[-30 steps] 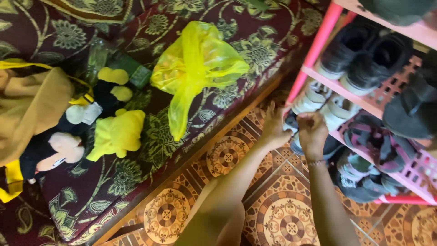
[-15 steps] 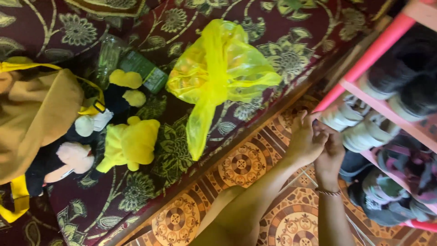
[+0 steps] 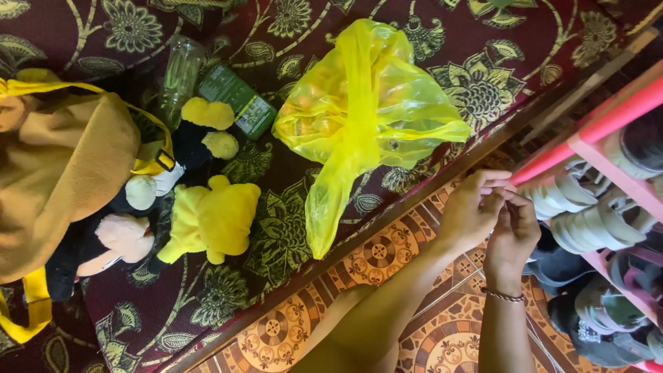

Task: Organizing and cleaning shoes on a plastic shoe rack.

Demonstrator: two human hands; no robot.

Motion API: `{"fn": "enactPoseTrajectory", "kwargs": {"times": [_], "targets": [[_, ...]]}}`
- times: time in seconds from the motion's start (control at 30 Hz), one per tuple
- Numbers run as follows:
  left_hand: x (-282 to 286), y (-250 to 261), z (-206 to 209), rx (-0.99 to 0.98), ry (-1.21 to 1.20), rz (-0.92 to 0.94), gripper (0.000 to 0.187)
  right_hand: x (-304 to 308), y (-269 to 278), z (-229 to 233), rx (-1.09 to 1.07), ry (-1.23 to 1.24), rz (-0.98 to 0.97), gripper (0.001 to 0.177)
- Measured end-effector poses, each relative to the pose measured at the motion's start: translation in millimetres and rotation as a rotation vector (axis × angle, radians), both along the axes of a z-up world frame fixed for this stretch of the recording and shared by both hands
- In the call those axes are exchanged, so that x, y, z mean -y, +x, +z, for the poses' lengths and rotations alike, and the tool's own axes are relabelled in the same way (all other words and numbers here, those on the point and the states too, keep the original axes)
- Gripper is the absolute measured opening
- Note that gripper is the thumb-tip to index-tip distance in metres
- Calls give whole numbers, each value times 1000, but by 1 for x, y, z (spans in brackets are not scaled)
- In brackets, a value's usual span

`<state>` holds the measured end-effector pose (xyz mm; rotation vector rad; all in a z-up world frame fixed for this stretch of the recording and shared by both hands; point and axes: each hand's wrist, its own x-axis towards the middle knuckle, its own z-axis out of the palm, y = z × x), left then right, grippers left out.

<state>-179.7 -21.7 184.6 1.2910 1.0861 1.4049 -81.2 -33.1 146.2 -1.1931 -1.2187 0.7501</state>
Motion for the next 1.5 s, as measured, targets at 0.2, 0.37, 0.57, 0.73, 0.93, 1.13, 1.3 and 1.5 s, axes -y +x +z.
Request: {"fn": "enactPoseTrajectory", "kwargs": {"times": [0.2,0.37,0.57,0.73,0.93,1.13,1.3,1.5], "targets": [[-5,-16,-1,-6,-4,10,29,-8,-9,-6,9,-10,22,14],[-3,-22,-3,-19,17,57,29,-14,-23,-3,-17,28,65,14],[-5,-31,-5,-32,45,130,27,-26,-39,-13,-41,29,18,8],[-13,-39,-15,2,96,140,23,-40,-40,-23,-218,87,110,13],[-25,-40,-22,57,141,104,23,-68,-25,-14,-196,-58,-15,11],[-54,8,-78,603,75,-172,30,-88,-4,18,-97,-43,-88,12],[-50,50,-81,753,93,-146,34,-80,19,41,121,-15,0,12],[-38,96,-80,797,-552,-261,50,-61,36,90,375,-240,-119,18]]}}
